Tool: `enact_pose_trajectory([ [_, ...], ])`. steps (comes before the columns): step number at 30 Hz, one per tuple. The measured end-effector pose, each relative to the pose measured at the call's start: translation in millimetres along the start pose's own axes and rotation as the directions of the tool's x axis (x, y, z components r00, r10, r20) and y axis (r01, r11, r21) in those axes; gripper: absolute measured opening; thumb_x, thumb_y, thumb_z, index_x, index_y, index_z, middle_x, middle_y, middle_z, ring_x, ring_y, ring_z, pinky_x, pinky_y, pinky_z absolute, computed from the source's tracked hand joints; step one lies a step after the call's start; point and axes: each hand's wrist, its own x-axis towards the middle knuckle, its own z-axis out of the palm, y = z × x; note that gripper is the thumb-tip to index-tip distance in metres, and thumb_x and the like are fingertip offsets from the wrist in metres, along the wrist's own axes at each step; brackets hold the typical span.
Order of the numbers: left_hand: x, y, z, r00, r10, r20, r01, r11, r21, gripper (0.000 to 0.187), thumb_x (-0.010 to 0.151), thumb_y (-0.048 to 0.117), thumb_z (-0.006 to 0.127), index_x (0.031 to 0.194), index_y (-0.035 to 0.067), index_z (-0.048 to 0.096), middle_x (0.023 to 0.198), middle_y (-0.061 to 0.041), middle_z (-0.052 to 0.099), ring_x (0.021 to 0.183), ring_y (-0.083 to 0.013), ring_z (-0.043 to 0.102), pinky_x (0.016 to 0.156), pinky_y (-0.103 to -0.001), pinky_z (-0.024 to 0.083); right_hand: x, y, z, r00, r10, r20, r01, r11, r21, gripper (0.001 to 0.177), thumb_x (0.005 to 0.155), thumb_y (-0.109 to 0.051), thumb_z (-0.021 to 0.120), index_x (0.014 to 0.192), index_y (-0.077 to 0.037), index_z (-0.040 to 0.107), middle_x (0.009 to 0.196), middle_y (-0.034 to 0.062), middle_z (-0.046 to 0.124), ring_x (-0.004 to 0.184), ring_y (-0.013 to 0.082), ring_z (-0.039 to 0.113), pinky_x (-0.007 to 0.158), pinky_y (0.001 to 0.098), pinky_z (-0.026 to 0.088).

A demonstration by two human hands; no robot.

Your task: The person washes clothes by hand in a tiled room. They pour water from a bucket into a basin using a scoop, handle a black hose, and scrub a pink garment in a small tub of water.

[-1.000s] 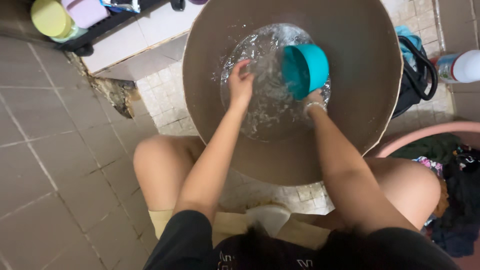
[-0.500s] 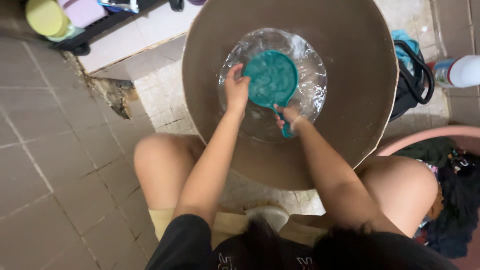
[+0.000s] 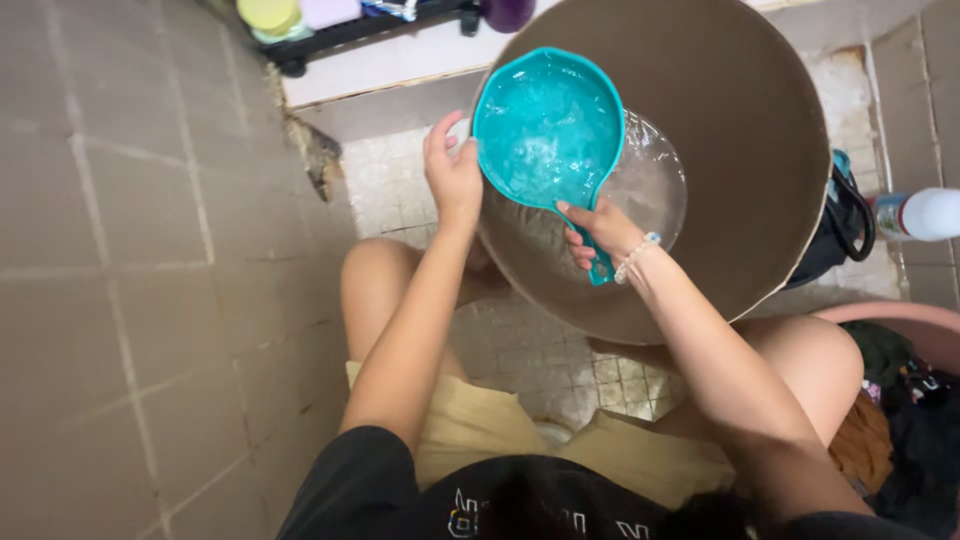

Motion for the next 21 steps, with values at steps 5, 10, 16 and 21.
enact_pose_trajectory([
  [5,-8.6,-38.9,-51.0,0.987,-0.159,-0.029,0.145,0.950,-0.277,0.030,0.099,0.005,0.056,0.125,0.005,0.069,0.124,-0.011,0.072,0.116,-0.0233,0.067,0.101,-0.033,0.052,-16.9,-1.7,60.0,0.992,-0.124,0.015,0.124,0.989,-0.086,0.027,0.100,-0.025,0.064,0.088,-0.006,0.049,0.060,0.0042,0.051,0.039,0.0134,0.045,0.035,0.0341,0.041],
  [10,-34.0,-63.3,-71.6,0.769,-0.640,0.007,0.552,0.658,-0.512,0.022,0.099,0.014,0.053,0.115,0.012,0.068,0.103,-0.005,0.062,0.091,-0.0203,0.058,0.076,-0.036,0.050,-8.7,5.6,116.6,0.968,-0.247,-0.046,0.244,0.968,-0.050,0.029,0.102,-0.024,0.065,0.094,-0.002,0.048,0.059,0.0047,0.051,0.039,0.0141,0.045,0.034,0.0342,0.040],
  [16,-30.6,-108.8,-71.8,0.760,-0.640,-0.112,0.347,0.546,-0.763,0.021,0.086,-0.004,0.054,0.102,0.009,0.062,0.090,-0.006,0.062,0.075,-0.0205,0.063,0.061,-0.040,0.057,32.2,20.0,169.2,0.854,-0.499,-0.146,0.469,0.860,-0.198,0.023,0.099,-0.015,0.063,0.111,-0.009,0.045,0.059,0.0031,0.052,0.036,0.0137,0.045,0.031,0.0322,0.038],
  [21,-14.7,-78.5,-73.8,0.592,-0.770,-0.238,0.373,0.523,-0.766,0.007,0.094,0.008,0.052,0.092,0.005,0.058,0.075,-0.008,0.060,0.049,-0.0159,0.046,0.039,-0.029,0.032,72.5,35.5,182.4,0.706,-0.706,-0.048,0.659,0.680,-0.322,0.041,0.099,-0.012,0.067,0.133,-0.007,0.046,0.073,0.0026,0.061,0.049,0.0116,0.053,0.043,0.0305,0.041],
])
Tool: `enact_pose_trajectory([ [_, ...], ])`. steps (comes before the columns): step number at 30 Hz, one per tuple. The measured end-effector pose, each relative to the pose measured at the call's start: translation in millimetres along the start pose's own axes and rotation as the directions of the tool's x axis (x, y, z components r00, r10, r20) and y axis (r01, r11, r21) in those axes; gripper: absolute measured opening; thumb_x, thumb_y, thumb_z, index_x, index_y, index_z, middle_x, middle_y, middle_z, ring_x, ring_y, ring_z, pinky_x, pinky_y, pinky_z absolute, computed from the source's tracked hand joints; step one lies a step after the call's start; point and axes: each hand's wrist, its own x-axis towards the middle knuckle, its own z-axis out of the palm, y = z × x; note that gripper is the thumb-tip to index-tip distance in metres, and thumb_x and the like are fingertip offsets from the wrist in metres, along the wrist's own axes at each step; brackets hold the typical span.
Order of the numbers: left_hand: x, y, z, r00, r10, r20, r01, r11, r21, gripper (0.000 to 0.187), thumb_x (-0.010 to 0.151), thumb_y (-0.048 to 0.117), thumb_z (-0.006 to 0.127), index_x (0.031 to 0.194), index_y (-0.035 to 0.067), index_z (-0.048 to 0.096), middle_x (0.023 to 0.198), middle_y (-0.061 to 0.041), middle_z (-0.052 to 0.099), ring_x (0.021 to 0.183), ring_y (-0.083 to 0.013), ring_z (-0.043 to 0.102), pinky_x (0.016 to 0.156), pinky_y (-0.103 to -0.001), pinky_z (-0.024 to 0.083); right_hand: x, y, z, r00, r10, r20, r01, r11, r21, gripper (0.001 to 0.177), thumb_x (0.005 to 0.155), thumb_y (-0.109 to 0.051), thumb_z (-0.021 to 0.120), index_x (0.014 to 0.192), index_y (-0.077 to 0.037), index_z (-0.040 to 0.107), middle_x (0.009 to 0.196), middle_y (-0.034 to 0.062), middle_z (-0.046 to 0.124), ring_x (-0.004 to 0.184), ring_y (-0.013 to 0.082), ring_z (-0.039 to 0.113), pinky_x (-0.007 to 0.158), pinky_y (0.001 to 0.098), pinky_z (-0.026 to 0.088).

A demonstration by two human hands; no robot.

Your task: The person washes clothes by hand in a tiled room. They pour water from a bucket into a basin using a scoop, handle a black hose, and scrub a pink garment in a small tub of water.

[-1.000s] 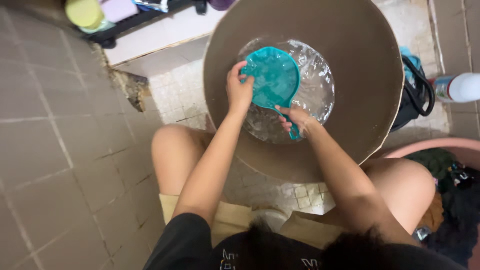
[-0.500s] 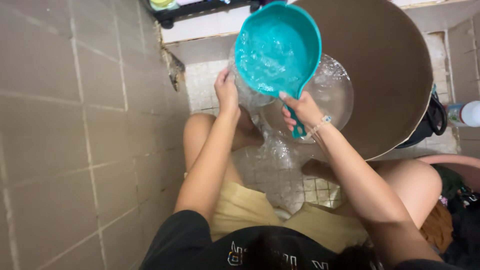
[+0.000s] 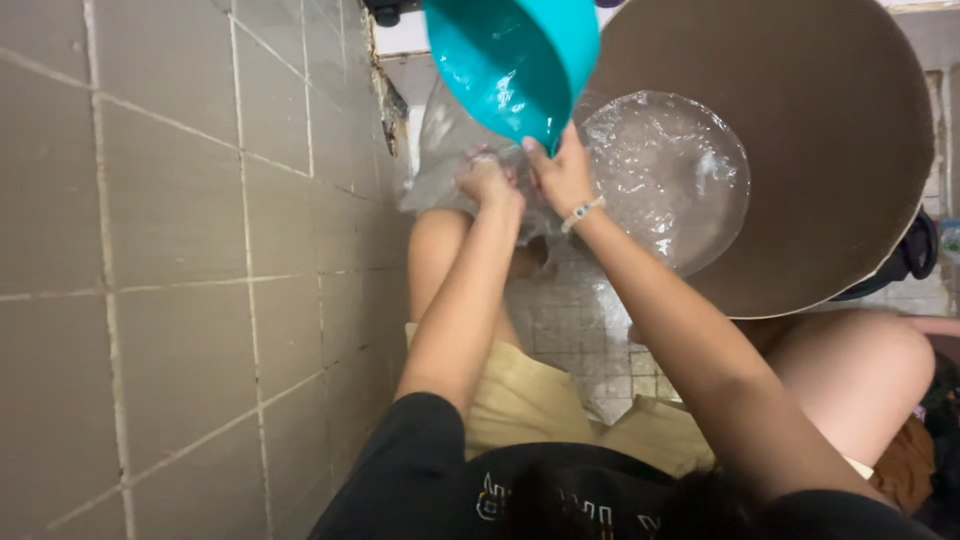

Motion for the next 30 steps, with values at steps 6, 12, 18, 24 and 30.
enact_pose_trajectory([
  [6,0.3,5.2,5.5,0.994,-0.001,0.108,0.001,1.000,0.000,0.014,0.099,0.013,0.052,0.090,0.002,0.051,0.066,-0.009,0.044,0.043,-0.0165,0.042,0.033,-0.030,0.029,9.4,-14.8,11.1,0.991,-0.092,0.102,0.125,0.910,-0.396,0.037,0.104,-0.019,0.068,0.130,-0.005,0.045,0.081,0.0152,0.073,0.068,0.0280,0.077,0.061,0.0414,0.057],
  [12,-8.7,-9.6,8.2,0.912,0.131,0.390,-0.211,0.963,0.170,0.017,0.095,0.002,0.061,0.111,-0.002,0.064,0.099,-0.006,0.065,0.081,-0.0135,0.059,0.068,-0.032,0.050,6.9,0.6,-25.1,0.914,-0.326,0.242,0.391,0.543,-0.743,0.048,0.091,-0.009,0.069,0.129,-0.007,0.040,0.088,0.0237,0.070,0.079,0.0488,0.067,0.067,0.0545,0.052],
  [18,-56.5,-32.3,38.7,0.615,0.230,0.754,-0.645,0.696,0.314,0.027,0.091,-0.001,0.067,0.118,0.001,0.064,0.115,-0.014,0.064,0.100,-0.0258,0.064,0.089,-0.039,0.056,-2.4,31.3,-137.9,0.934,-0.358,0.013,0.199,0.488,-0.850,0.020,0.110,-0.008,0.066,0.115,-0.021,0.052,0.084,0.0262,0.071,0.072,0.0470,0.068,0.062,0.0535,0.052],
  [24,-107.3,-63.4,71.6,0.270,0.085,0.959,-0.901,0.373,0.221,0.031,0.081,0.001,0.074,0.110,0.011,0.072,0.134,-0.015,0.061,0.127,-0.0344,0.059,0.109,-0.040,0.047,-18.7,57.5,-267.3,0.899,-0.105,-0.425,-0.332,0.469,-0.818,0.087,0.111,-0.010,0.059,0.168,-0.011,-0.006,0.094,0.0232,0.075,0.081,0.0429,0.072,0.072,0.0519,0.055],
  [30,-57.0,-160.7,81.5,0.359,-0.028,0.933,-0.892,0.284,0.352,0.030,0.075,0.005,0.078,0.104,0.013,0.075,0.134,-0.018,0.059,0.131,-0.0351,0.053,0.112,-0.041,0.042,-5.6,114.1,-356.3,0.744,0.406,-0.530,-0.623,0.136,-0.771,0.121,0.092,-0.018,0.072,0.151,-0.028,-0.033,0.117,0.0282,0.066,0.104,0.0447,0.067,0.090,0.0556,0.053],
])
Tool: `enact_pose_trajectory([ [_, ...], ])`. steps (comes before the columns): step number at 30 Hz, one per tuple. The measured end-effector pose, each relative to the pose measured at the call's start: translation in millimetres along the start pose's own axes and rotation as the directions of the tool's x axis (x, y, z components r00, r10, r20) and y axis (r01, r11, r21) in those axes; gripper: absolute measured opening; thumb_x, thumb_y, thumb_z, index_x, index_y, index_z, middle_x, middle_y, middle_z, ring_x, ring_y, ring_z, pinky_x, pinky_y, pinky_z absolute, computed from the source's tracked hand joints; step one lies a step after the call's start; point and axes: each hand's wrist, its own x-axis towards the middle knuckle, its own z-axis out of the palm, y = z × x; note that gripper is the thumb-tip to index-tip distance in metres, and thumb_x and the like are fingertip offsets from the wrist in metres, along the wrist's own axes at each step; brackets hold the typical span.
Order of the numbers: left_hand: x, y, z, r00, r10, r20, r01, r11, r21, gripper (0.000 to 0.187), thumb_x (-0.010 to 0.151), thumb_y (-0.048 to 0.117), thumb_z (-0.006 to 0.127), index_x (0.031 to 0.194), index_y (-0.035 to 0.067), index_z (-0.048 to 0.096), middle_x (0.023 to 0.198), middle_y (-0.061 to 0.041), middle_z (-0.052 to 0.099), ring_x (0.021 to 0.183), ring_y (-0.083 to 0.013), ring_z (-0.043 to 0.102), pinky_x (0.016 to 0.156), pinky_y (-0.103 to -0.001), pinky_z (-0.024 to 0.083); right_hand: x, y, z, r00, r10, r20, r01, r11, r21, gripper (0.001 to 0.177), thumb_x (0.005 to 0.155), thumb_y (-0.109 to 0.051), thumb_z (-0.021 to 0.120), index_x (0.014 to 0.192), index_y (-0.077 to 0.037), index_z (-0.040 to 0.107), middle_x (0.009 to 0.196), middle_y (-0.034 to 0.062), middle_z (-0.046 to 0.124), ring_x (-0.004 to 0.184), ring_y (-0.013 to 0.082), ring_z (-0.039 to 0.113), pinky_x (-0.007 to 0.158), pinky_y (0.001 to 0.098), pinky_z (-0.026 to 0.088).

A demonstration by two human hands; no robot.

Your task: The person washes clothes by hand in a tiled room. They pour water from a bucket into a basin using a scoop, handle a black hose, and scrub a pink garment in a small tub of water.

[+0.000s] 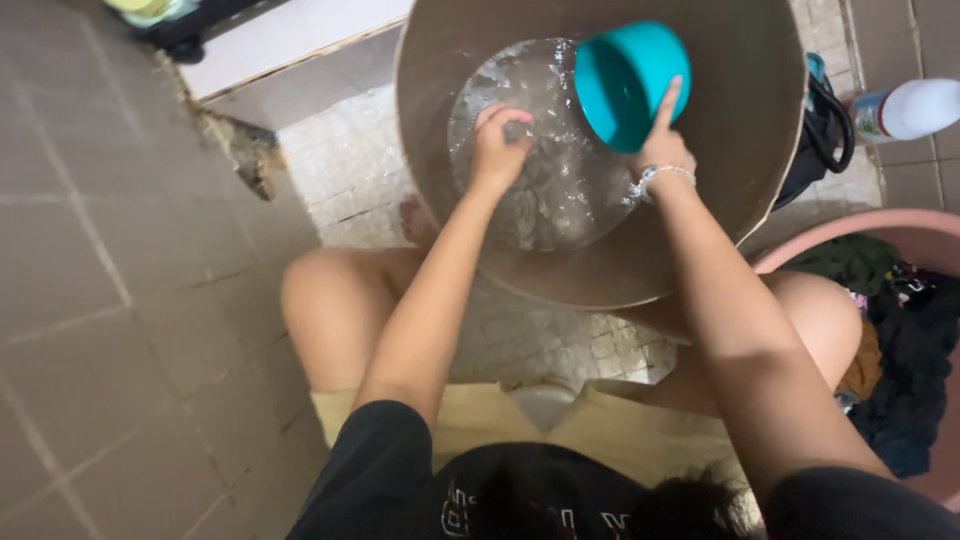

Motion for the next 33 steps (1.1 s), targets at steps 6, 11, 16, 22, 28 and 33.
enact_pose_trajectory([
  [6,14.2,-52.9,32.4,0.984,-0.177,-0.007,0.177,0.984,0.004,0.030,0.074,0.008,0.079,0.103,0.013,0.075,0.131,-0.017,0.062,0.130,-0.0343,0.054,0.110,-0.041,0.043,87.4,44.0,83.0,0.993,0.108,0.044,-0.109,0.994,0.014,0.116,0.094,-0.008,0.063,0.150,-0.039,-0.034,0.138,0.0355,0.050,0.118,0.0483,0.060,0.097,0.0565,0.049],
  [11,8.6,-41.4,18.2,0.966,-0.260,0.002,0.259,0.963,0.079,0.031,0.078,0.013,0.078,0.109,0.013,0.072,0.138,-0.016,0.058,0.133,-0.0341,0.053,0.113,-0.040,0.041,99.5,14.0,120.4,0.970,0.149,0.194,-0.164,0.985,0.062,0.116,0.095,-0.002,0.059,0.153,-0.034,-0.036,0.130,0.0345,0.060,0.115,0.0456,0.065,0.101,0.0545,0.049],
  [16,14.2,-24.6,6.0,0.941,-0.332,-0.063,0.336,0.937,0.090,0.031,0.077,0.014,0.079,0.108,0.014,0.074,0.141,-0.015,0.057,0.135,-0.0334,0.051,0.112,-0.040,0.040,71.8,-28.5,129.3,0.964,0.183,0.191,-0.223,0.951,0.215,0.111,0.097,0.003,0.053,0.155,-0.028,-0.037,0.119,0.0321,0.068,0.103,0.0434,0.071,0.094,0.0534,0.054],
  [22,15.4,-16.6,-1.7,0.905,-0.414,-0.101,0.420,0.906,0.049,0.032,0.079,0.015,0.078,0.111,0.014,0.073,0.138,-0.011,0.060,0.126,-0.0285,0.058,0.107,-0.038,0.046,68.3,-26.0,137.4,0.985,0.167,-0.047,-0.118,0.847,0.519,0.118,0.078,0.011,0.066,0.155,-0.029,-0.014,0.095,0.0204,0.064,0.074,0.0307,0.063,0.065,0.0488,0.051],
  [28,15.6,-2.4,-3.4,0.848,-0.526,-0.063,0.516,0.847,-0.126,0.036,0.081,0.014,0.076,0.117,0.014,0.073,0.124,-0.010,0.064,0.110,-0.0239,0.064,0.095,-0.037,0.053,52.0,-17.5,120.8,0.949,0.022,0.315,-0.278,0.530,0.801,0.060,0.082,0.005,0.075,0.135,-0.002,0.050,0.072,0.0081,0.062,0.047,0.0152,0.057,0.036,0.0344,0.048],
  [33,8.1,23.0,-29.0,0.924,-0.375,-0.078,0.352,0.911,-0.214,0.038,0.083,0.010,0.075,0.120,0.012,0.070,0.128,-0.012,0.060,0.111,-0.0244,0.065,0.094,-0.037,0.054,-8.0,-53.3,44.5,0.958,-0.135,0.251,-0.145,0.528,0.837,0.057,0.078,0.008,0.073,0.128,-0.003,0.049,0.071,0.0076,0.063,0.045,0.0143,0.055,0.036,0.0332,0.047],
])
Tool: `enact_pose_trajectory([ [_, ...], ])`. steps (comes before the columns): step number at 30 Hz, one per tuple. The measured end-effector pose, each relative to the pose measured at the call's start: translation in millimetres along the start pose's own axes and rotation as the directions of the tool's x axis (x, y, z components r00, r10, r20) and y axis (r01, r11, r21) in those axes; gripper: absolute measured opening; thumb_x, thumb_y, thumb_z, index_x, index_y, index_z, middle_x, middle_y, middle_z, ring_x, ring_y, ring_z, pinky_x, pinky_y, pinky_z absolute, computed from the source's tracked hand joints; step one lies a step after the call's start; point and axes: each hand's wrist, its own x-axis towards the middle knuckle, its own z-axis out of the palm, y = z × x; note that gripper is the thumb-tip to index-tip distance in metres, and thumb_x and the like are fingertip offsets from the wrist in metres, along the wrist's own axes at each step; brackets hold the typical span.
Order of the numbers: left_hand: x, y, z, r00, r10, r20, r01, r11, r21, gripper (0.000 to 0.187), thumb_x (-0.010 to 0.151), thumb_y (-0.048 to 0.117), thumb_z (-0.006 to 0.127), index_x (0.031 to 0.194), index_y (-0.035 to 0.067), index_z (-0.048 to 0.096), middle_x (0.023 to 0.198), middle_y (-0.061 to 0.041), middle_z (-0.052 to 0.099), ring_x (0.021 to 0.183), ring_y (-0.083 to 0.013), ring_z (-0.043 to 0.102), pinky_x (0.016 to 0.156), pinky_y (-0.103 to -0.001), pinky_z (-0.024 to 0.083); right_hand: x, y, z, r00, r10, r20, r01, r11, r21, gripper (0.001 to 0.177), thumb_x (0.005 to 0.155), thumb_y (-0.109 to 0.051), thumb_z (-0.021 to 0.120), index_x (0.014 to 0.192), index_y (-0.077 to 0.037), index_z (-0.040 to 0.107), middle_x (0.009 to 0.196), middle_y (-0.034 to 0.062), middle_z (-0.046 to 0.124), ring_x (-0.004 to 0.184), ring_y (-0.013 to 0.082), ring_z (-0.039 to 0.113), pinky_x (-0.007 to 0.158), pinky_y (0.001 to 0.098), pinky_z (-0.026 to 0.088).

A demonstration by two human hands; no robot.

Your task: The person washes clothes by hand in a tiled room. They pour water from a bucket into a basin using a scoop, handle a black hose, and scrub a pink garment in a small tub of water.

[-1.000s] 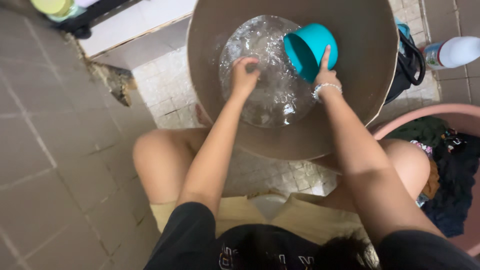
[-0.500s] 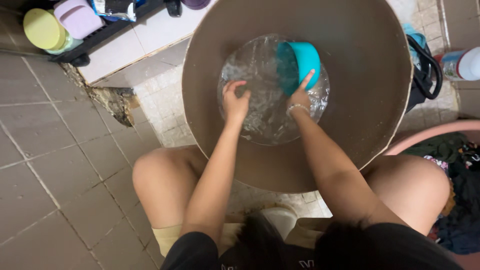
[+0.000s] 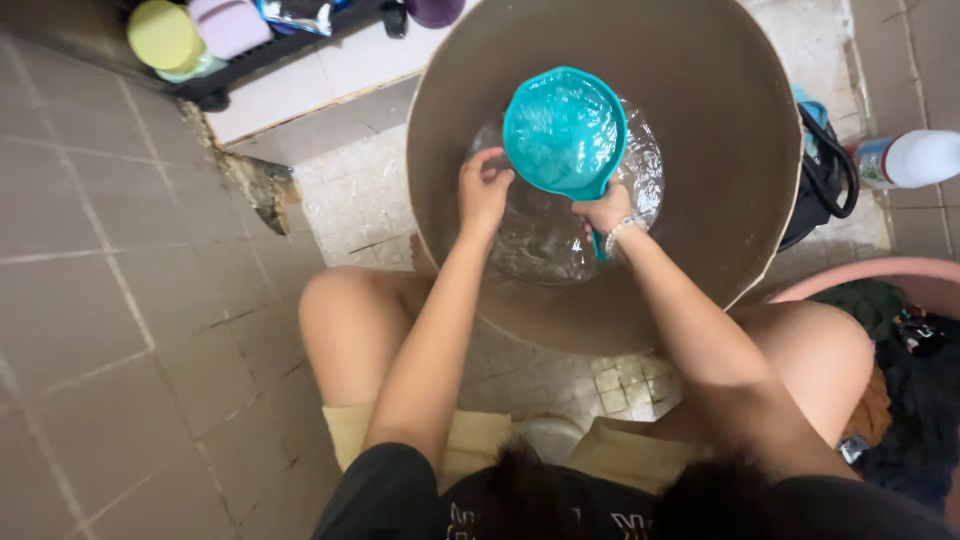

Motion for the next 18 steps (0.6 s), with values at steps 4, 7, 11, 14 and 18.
enact_pose_trajectory([
  [4,-13.7,28.6,-35.6,0.993,0.058,-0.103,-0.064,0.996,-0.055,0.036,0.085,0.007,0.070,0.121,0.009,0.068,0.124,-0.013,0.065,0.101,-0.0223,0.069,0.086,-0.034,0.056,-73.3,-76.7,20.8,0.992,-0.114,0.050,0.112,0.993,0.044,0.069,0.074,0.009,0.069,0.134,-0.011,0.042,0.070,0.0069,0.062,0.040,0.0146,0.054,0.033,0.0321,0.043],
  [7,-19.4,36.1,-66.3,0.977,0.091,-0.191,-0.124,0.978,-0.168,0.039,0.085,0.003,0.064,0.123,0.006,0.067,0.122,-0.012,0.069,0.099,-0.0203,0.070,0.085,-0.032,0.057,-119.1,-121.2,44.7,0.949,-0.298,0.103,0.280,0.947,0.157,0.069,0.074,0.011,0.069,0.135,-0.006,0.042,0.083,0.0038,0.065,0.042,0.0137,0.054,0.034,0.0304,0.041],
  [11,-33.6,40.7,-90.3,0.993,-0.064,-0.100,0.020,0.921,-0.389,0.038,0.085,0.003,0.063,0.123,0.001,0.063,0.118,-0.010,0.069,0.095,-0.0183,0.067,0.075,-0.033,0.057,-161.8,-154.3,83.3,0.886,-0.430,0.172,0.394,0.896,0.206,0.071,0.077,0.012,0.069,0.140,-0.005,0.039,0.082,0.0090,0.063,0.045,0.0135,0.057,0.038,0.0296,0.045],
  [14,-37.3,35.6,-109.0,0.988,-0.087,-0.124,0.020,0.886,-0.463,0.033,0.088,0.004,0.061,0.121,0.000,0.065,0.116,-0.010,0.069,0.096,-0.0171,0.067,0.075,-0.032,0.056,-172.7,-158.0,125.0,0.855,-0.494,0.156,0.458,0.861,0.220,0.074,0.076,0.009,0.069,0.142,-0.005,0.037,0.088,0.0102,0.065,0.047,0.0152,0.058,0.039,0.0318,0.046],
  [18,-36.0,18.1,-147.9,0.983,-0.088,-0.159,-0.010,0.848,-0.530,0.031,0.091,0.003,0.058,0.121,-0.002,0.064,0.111,-0.012,0.067,0.087,-0.0183,0.064,0.068,-0.033,0.053,-154.3,-141.8,191.4,0.205,-0.979,-0.011,0.977,0.204,0.053,0.081,0.079,0.013,0.079,0.146,-0.003,0.035,0.120,0.0229,0.066,0.099,0.0396,0.068,0.084,0.0450,0.059],
])
